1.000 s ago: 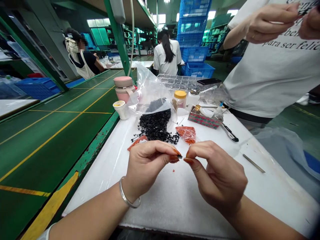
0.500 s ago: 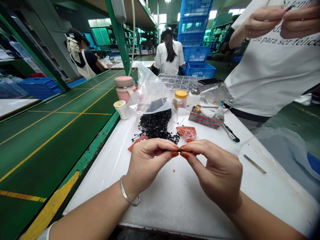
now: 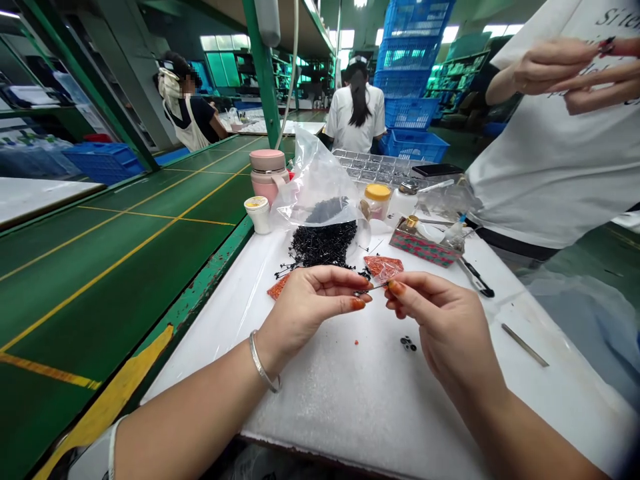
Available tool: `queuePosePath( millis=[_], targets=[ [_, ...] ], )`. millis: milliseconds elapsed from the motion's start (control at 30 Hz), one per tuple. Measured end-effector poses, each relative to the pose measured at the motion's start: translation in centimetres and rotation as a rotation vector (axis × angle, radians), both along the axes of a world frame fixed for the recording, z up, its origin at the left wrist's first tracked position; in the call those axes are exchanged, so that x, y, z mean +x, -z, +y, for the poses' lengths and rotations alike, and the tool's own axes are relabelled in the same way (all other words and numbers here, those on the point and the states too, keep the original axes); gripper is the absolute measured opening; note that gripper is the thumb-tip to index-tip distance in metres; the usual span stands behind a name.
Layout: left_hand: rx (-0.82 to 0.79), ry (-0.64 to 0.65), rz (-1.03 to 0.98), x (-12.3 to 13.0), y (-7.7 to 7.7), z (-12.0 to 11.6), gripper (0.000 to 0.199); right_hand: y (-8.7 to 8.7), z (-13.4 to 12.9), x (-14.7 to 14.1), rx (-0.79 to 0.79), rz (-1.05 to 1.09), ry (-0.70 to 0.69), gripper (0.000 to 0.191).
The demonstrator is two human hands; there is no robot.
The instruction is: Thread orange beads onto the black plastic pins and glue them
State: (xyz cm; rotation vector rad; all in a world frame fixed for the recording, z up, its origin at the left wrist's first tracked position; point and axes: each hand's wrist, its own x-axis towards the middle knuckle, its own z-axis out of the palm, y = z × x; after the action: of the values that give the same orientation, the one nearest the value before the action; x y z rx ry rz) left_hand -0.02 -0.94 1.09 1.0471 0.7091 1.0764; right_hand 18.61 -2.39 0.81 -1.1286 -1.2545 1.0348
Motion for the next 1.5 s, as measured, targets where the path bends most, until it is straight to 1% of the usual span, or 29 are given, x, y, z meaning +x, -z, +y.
queuePosePath(
  millis=[200, 333, 533, 633, 767, 833, 933, 1000, 1067, 1133, 1200, 1267, 1367, 1400, 1433, 1500],
  targets=[
    [-0.013, 0.000, 0.001, 0.0, 0.0, 0.1, 0.025, 0.2, 0.3, 0.0, -0.068, 0.080, -0.002, 0.016],
    [-0.025, 0.004, 0.036, 0.0, -0.1, 0.0, 0.018, 0.2, 0.4, -0.1, -0.085, 0.120, 0.003, 0.016],
    [-0.013, 0.061, 0.077, 0.1, 0.3, 0.2, 0.016, 0.3, 0.0, -0.5, -0.086, 0.115, -0.079, 0.012],
    [0.018, 0.052, 0.102, 0.1, 0.3, 0.2, 0.016, 0.3, -0.1, -0.6, -0.101, 0.124, -0.097, 0.013],
    [0.066, -0.024, 0.115, 0.3, 0.2, -0.1, 0.018, 0.3, 0.1, -0.8, -0.144, 0.156, -0.133, 0.015],
    [0.133, -0.053, 0.132, 0.4, 0.3, -0.2, 0.020, 0.4, 0.2, -0.9, -0.185, 0.177, -0.177, 0.016],
    [0.242, -0.061, 0.178, 0.6, 0.5, -0.3, 0.020, 0.4, 0.4, -1.0, -0.250, 0.222, -0.243, 0.018],
    [0.277, -0.075, 0.212, 0.7, 0.6, -0.4, 0.018, 0.4, 0.5, -1.0, -0.280, 0.262, -0.251, 0.018],
    [0.286, -0.108, 0.242, 0.7, 0.5, -0.5, 0.016, 0.4, 0.5, -1.0, -0.302, 0.313, -0.229, 0.019],
    [0.269, -0.134, 0.269, 0.7, 0.2, -0.5, 0.012, 0.4, 0.6, -0.9, -0.320, 0.367, -0.205, 0.020],
    [0.219, -0.121, 0.283, 0.6, 0.0, -0.4, 0.012, 0.4, 0.6, -0.8, -0.322, 0.404, -0.196, 0.020],
    [0.141, -0.059, 0.268, 0.4, 0.0, -0.2, 0.019, 0.5, 0.6, -0.8, -0.299, 0.413, -0.198, 0.019],
    [0.006, 0.064, 0.194, 0.2, 0.3, 0.2, 0.026, 0.6, 0.5, -0.8, -0.238, 0.398, -0.196, 0.016],
    [-0.020, 0.081, 0.174, 0.1, 0.4, 0.3, 0.027, 0.6, 0.5, -0.8, -0.220, 0.390, -0.195, 0.015],
    [-0.033, 0.079, 0.161, 0.0, 0.5, 0.4, 0.028, 0.6, 0.5, -0.8, -0.204, 0.378, -0.193, 0.014],
    [-0.023, 0.034, 0.157, -0.1, 0.6, 0.5, 0.026, 0.6, 0.4, -0.8, -0.182, 0.339, -0.196, 0.014]
  ],
)
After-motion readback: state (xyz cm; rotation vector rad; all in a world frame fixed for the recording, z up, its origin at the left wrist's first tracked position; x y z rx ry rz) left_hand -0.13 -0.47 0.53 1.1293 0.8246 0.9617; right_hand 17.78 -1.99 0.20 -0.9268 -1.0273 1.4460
